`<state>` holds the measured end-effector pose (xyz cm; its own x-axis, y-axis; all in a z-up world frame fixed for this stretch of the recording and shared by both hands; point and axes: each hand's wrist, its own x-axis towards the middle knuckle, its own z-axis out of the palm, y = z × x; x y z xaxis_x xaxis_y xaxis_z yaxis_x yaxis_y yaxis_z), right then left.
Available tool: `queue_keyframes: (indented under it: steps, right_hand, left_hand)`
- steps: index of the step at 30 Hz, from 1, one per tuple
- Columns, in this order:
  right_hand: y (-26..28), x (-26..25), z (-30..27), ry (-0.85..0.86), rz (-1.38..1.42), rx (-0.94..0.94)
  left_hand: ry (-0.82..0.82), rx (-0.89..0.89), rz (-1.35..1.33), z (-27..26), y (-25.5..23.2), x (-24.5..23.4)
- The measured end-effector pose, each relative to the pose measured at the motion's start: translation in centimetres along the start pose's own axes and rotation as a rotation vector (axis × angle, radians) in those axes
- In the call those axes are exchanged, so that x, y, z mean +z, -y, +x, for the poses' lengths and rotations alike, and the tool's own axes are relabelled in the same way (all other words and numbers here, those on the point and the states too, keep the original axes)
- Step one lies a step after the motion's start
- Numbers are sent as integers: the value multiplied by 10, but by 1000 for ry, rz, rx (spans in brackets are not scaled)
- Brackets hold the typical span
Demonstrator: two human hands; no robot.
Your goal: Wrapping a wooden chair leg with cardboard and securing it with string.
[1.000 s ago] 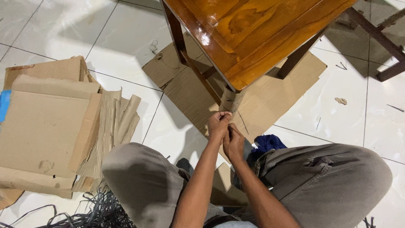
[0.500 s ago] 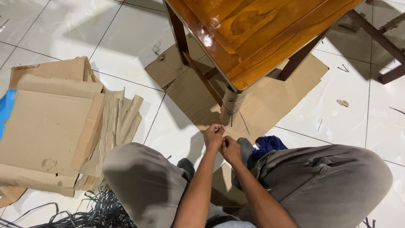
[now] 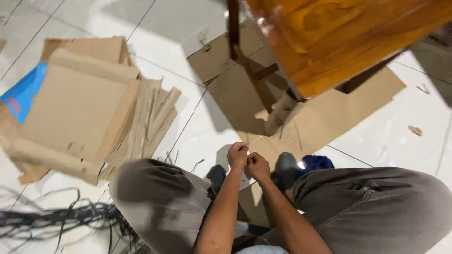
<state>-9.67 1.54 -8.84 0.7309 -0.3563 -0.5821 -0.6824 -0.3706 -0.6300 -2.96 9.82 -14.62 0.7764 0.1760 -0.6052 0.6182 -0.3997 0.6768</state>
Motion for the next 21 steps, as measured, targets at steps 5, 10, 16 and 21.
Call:
queue_keyframes:
  steps: [5,10,16,21]
  right_hand:
    - [18,31,-9,81,-24,-74]
    - [36,56,-23,167,-65,-110]
    - [31,89,-17,251,-139,-128]
    - [37,97,-23,272,-181,-121]
  left_hand:
    - [-160,-74,-70,8,21,-36]
    - [-306,-157,-104,-2,41,-85]
    - [-388,-238,45,-38,41,-139]
    - [-268,-228,221,-45,47,-156]
